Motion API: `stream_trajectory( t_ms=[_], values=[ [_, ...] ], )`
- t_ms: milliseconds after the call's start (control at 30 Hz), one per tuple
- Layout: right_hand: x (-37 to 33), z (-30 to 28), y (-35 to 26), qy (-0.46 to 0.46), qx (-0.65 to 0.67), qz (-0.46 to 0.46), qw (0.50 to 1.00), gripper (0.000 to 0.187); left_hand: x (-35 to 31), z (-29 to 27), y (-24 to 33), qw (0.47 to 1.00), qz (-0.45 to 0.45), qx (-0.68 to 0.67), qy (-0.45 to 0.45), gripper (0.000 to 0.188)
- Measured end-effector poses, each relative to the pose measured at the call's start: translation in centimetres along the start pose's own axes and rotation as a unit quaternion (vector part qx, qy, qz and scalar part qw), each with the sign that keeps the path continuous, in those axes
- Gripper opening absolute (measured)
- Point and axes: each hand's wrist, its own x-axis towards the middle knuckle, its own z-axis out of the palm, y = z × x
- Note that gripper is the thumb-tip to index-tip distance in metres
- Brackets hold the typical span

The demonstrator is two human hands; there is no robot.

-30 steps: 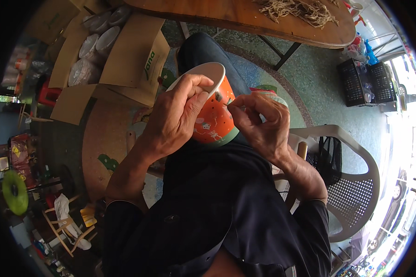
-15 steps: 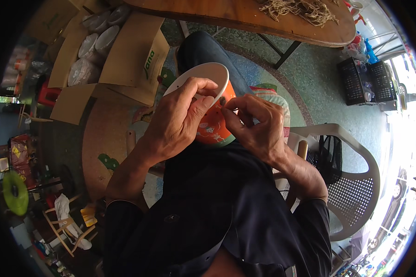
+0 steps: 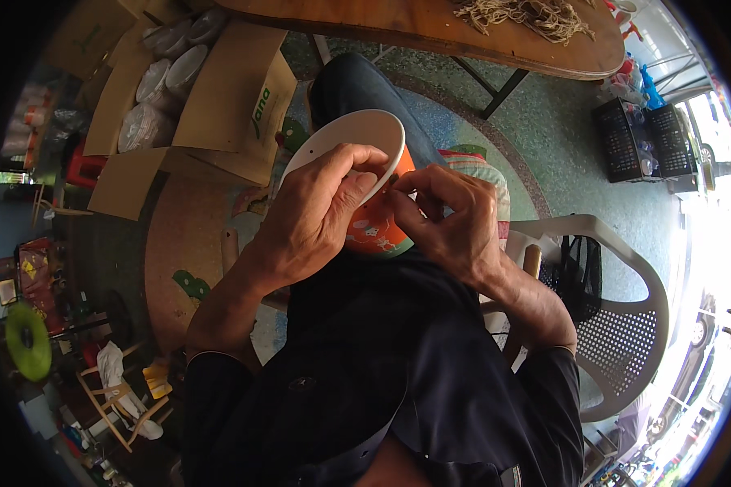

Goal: Attaching twine handles to paper buckets in a packaging setting.

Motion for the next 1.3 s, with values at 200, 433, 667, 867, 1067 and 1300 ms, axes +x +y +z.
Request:
stream_trajectory(
  t_ms=[200, 433, 667, 867, 1067, 1300],
  values=[
    [0.0, -0.1, -0.2, -0.006, -0.005, -0.013, 1.000, 0.009, 0.1, -0.7, -0.8, 0.998, -0.019, -0.021, -0.050, 0.028],
    [-0.2, -0.4, -0.4, -0.023, -0.020, -0.031, 0.999, 0.006, 0.1, -1.0, -1.2, 0.994, -0.042, -0.057, -0.080, 0.022],
    [-0.3, -0.3, -0.6, -0.025, -0.023, -0.039, 0.999, 0.008, 0.5, -1.3, -0.6, 0.995, -0.050, -0.005, -0.085, 0.017],
    [-0.4, -0.3, -0.6, -0.027, -0.026, -0.061, 0.997, 0.010, 0.6, -1.2, -0.4, 0.993, -0.071, 0.014, -0.098, 0.014],
    [0.0, -1.3, -0.9, -0.068, 0.018, -0.016, 0.997, 0.017, 0.5, -1.0, -0.1, 0.993, -0.063, 0.026, -0.094, 0.011],
    [0.7, -1.8, 0.4, -0.081, 0.065, -0.035, 0.994, 0.023, 0.6, -1.1, -0.2, 0.995, -0.076, -0.021, -0.056, 0.012]
  ],
)
